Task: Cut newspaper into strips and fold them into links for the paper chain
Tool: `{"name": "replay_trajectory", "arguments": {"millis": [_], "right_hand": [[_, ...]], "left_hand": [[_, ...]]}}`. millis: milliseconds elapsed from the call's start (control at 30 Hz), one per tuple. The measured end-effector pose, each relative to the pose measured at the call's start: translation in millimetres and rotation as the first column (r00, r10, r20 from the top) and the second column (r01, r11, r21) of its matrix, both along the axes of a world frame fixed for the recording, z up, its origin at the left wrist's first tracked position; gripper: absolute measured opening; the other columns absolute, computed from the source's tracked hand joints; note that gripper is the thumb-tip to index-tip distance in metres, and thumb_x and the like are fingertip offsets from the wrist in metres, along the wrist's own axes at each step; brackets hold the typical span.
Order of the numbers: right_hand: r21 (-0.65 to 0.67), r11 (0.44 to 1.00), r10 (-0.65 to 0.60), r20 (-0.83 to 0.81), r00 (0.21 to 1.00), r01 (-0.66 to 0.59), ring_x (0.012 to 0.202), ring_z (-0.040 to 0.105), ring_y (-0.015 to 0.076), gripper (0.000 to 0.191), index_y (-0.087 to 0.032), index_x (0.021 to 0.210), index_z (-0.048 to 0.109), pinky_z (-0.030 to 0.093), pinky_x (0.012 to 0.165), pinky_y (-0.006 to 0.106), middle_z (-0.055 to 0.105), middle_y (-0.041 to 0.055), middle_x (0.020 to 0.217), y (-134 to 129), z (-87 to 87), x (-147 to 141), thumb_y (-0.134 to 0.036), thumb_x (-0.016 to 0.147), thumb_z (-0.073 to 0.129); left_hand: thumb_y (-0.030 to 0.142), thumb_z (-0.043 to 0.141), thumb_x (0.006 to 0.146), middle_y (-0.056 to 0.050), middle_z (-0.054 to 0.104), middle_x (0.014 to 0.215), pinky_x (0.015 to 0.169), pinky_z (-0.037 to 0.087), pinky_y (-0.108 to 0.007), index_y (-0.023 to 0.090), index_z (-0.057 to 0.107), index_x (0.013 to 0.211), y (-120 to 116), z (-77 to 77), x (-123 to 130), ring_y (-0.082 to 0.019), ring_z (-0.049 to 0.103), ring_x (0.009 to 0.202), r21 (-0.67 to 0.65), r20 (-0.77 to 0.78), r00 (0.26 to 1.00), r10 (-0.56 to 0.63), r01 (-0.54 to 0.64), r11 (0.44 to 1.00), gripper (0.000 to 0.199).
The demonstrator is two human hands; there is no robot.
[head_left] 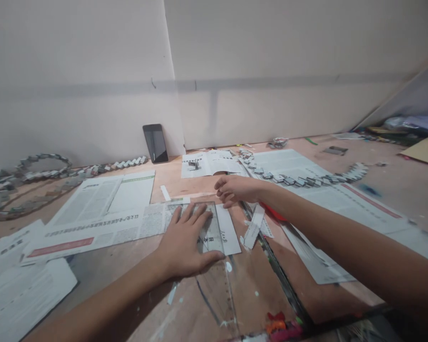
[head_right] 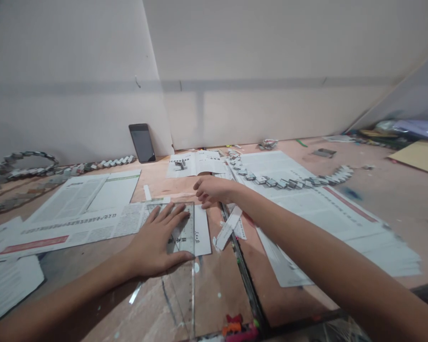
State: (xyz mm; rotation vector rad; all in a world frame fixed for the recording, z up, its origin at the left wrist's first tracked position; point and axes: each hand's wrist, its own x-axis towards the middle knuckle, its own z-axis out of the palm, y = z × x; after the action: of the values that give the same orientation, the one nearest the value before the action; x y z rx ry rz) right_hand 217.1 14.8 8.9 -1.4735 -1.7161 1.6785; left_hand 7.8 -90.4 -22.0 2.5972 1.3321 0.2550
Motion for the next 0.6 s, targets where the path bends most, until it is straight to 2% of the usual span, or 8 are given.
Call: {"name": "replay_trajectory", "arguments": {"millis": [167,200,267,367,433,500,567,600], "right_hand": [[-0.017,0.999,0.039,0.019,0.999,-0.039,0.081,0.064,0.0176,0.032,-0.016,0.111,0.051,0.060,0.066,0.032,0.059,0.0136,0.108,-2.0,-1.9,0.5,-0.021,0.080,0.057],[0.009,0.998,0.054,0.058,0.997,-0.055,0.080,0.064,0.0179,0.033,-0.016,0.113,0.051,0.059,0.064,0.032,0.061,0.0134,0.105,-1.9,-1.7,1.3,-0.020,0.080,0.056],[0.155,0.976,0.115,0.234,0.966,-0.154,0.077,0.064,0.0186,0.032,-0.015,0.113,0.053,0.056,0.062,0.031,0.065,0.0126,0.100,-2.4,-0.8,2.4,-0.018,0.081,0.052],[0.375,0.853,0.139,0.505,0.852,-0.362,0.084,0.063,0.0222,0.027,-0.016,0.104,0.060,0.051,0.070,0.032,0.068,0.0119,0.098,-8.3,0.0,0.5,-0.015,0.079,0.052],[0.440,0.770,0.121,0.610,0.783,-0.462,0.091,0.062,0.0263,0.026,-0.015,0.100,0.063,0.047,0.074,0.033,0.068,0.0129,0.097,-16.2,-1.0,-3.4,-0.017,0.074,0.059],[0.448,0.697,0.088,0.721,0.687,-0.560,0.091,0.062,0.0295,0.031,-0.013,0.101,0.063,0.045,0.073,0.034,0.067,0.0152,0.097,-24.8,-2.4,-7.8,-0.022,0.072,0.063],[0.414,0.670,0.061,0.797,0.601,-0.616,0.090,0.062,0.0305,0.032,-0.011,0.102,0.062,0.044,0.068,0.033,0.067,0.0171,0.098,-30.8,-2.8,-11.5,-0.023,0.072,0.062],[0.391,0.683,0.061,0.811,0.582,-0.617,0.089,0.063,0.0304,0.032,-0.011,0.102,0.062,0.043,0.066,0.032,0.067,0.0176,0.098,-32.2,-2.3,-12.9,-0.022,0.073,0.061]], "left_hand": [[0.079,0.046,0.071,-0.012,0.031,0.152,0.112,0.010,-0.062,0.019,0.041,0.140,-0.3,0.4,-0.1,-0.039,0.015,0.142,0.004,0.011,1.000,-0.002,0.002,1.000,0.092],[0.079,0.046,0.071,-0.012,0.032,0.152,0.112,0.010,-0.062,0.019,0.041,0.140,-0.3,0.1,-0.4,-0.039,0.016,0.142,0.006,0.013,1.000,-0.002,0.002,1.000,0.091],[0.079,0.046,0.071,-0.011,0.031,0.152,0.112,0.010,-0.063,0.020,0.041,0.140,0.2,-0.8,-1.0,-0.039,0.015,0.142,0.009,0.015,1.000,-0.005,0.005,1.000,0.091],[0.080,0.046,0.071,-0.011,0.029,0.153,0.113,0.009,-0.062,0.020,0.038,0.141,1.3,-2.6,-1.4,-0.038,0.014,0.142,0.010,0.001,1.000,-0.003,0.003,1.000,0.092],[0.080,0.045,0.070,-0.010,0.028,0.154,0.113,0.009,-0.062,0.020,0.037,0.142,2.0,-3.4,-1.3,-0.038,0.014,0.143,0.004,-0.010,1.000,0.000,0.000,1.000,0.094],[0.081,0.044,0.070,-0.010,0.027,0.154,0.113,0.009,-0.062,0.019,0.036,0.143,2.3,-3.8,-1.2,-0.038,0.014,0.142,-0.002,-0.012,1.000,0.004,-0.004,1.000,0.096],[0.081,0.044,0.070,-0.011,0.027,0.154,0.113,0.008,-0.062,0.019,0.037,0.143,2.2,-3.8,-1.4,-0.039,0.014,0.142,-0.005,-0.006,1.000,0.004,-0.004,1.000,0.097],[0.082,0.045,0.069,-0.011,0.027,0.154,0.113,0.008,-0.062,0.019,0.037,0.142,2.0,-3.8,-1.6,-0.039,0.015,0.142,-0.003,-0.001,1.000,0.003,-0.003,1.000,0.097]]}}
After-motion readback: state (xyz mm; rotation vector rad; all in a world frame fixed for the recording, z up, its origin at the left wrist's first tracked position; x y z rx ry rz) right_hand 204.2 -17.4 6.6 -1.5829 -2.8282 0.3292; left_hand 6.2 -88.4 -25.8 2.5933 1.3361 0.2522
